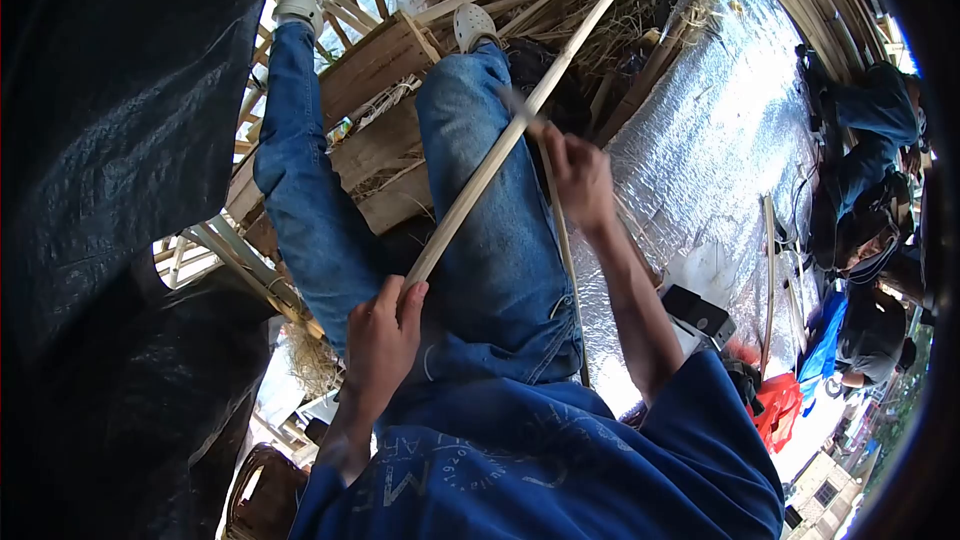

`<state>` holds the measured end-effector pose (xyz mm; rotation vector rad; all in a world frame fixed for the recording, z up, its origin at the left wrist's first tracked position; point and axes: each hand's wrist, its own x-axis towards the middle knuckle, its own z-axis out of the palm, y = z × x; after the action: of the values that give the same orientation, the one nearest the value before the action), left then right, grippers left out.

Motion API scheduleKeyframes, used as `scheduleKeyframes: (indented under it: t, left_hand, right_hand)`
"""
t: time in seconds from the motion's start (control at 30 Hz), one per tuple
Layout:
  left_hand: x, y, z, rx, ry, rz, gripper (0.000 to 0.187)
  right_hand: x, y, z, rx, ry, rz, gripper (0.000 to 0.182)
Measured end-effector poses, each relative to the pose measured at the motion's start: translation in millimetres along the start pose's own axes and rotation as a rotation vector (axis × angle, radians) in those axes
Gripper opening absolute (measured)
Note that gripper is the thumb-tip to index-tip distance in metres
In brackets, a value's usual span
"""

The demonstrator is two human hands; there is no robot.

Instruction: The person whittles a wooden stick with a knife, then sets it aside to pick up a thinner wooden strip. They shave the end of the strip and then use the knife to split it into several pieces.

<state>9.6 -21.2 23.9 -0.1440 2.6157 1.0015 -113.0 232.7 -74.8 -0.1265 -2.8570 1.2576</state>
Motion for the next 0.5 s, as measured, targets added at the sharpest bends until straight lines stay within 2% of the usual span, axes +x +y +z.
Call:
scheduleKeyframes:
  t: [0.07, 0.1, 0.17, 0.2, 0.23, 0.3, 0.37, 0.4, 0.43, 0.5]
  left_hand:
    - [3.3, -2.2, 3.0, -0.030, 0.008, 0.003, 0.027]
    - [4.1, -3.5, 4.3, -0.057, 0.002, 0.005, 0.028]
    - [4.1, -2.8, 7.7, -0.047, 0.009, 0.004, 0.027]
    - [2.6, -2.5, 10.0, -0.042, 0.013, 0.006, 0.027]
    - [0.6, -2.4, 11.2, -0.036, 0.005, 0.010, 0.027]
    - [2.3, -1.3, 8.8, -0.021, 0.051, 0.035, 0.027]
    - [5.4, -5.1, 10.2, -0.036, 0.055, 0.041, 0.027]
    - [4.4, -6.4, 11.7, -0.051, 0.044, 0.034, 0.027]
    - [4.2, -5.7, 12.6, -0.054, 0.048, 0.032, 0.027]
    - [7.0, -5.9, 14.7, -0.085, 0.034, 0.036, 0.026]
  right_hand:
    - [-44.2, -30.3, 11.2, -0.070, -0.036, -0.243, 0.043]
    - [-38.9, -32.1, 8.6, -0.066, -0.036, -0.249, 0.043]
    - [-22.0, -24.2, 2.0, -0.070, -0.027, -0.036, 0.047]
    - [-1.5, -15.0, -0.1, -0.036, 0.086, -0.011, 0.050]
    - [16.6, -9.2, -4.8, -0.121, 0.096, 0.111, 0.052]
    - [6.2, -17.1, -1.7, -0.083, 0.072, 0.039, 0.049]
    - [-40.6, -39.8, 13.6, 0.006, -0.046, -0.221, 0.044]
    - [-52.1, -46.7, 13.6, -0.104, -0.044, -0.264, 0.040]
    - [-46.6, -45.0, 12.8, -0.106, -0.047, -0.269, 0.040]
    - [-18.4, -33.5, 10.3, -0.004, 0.006, -0.062, 0.044]
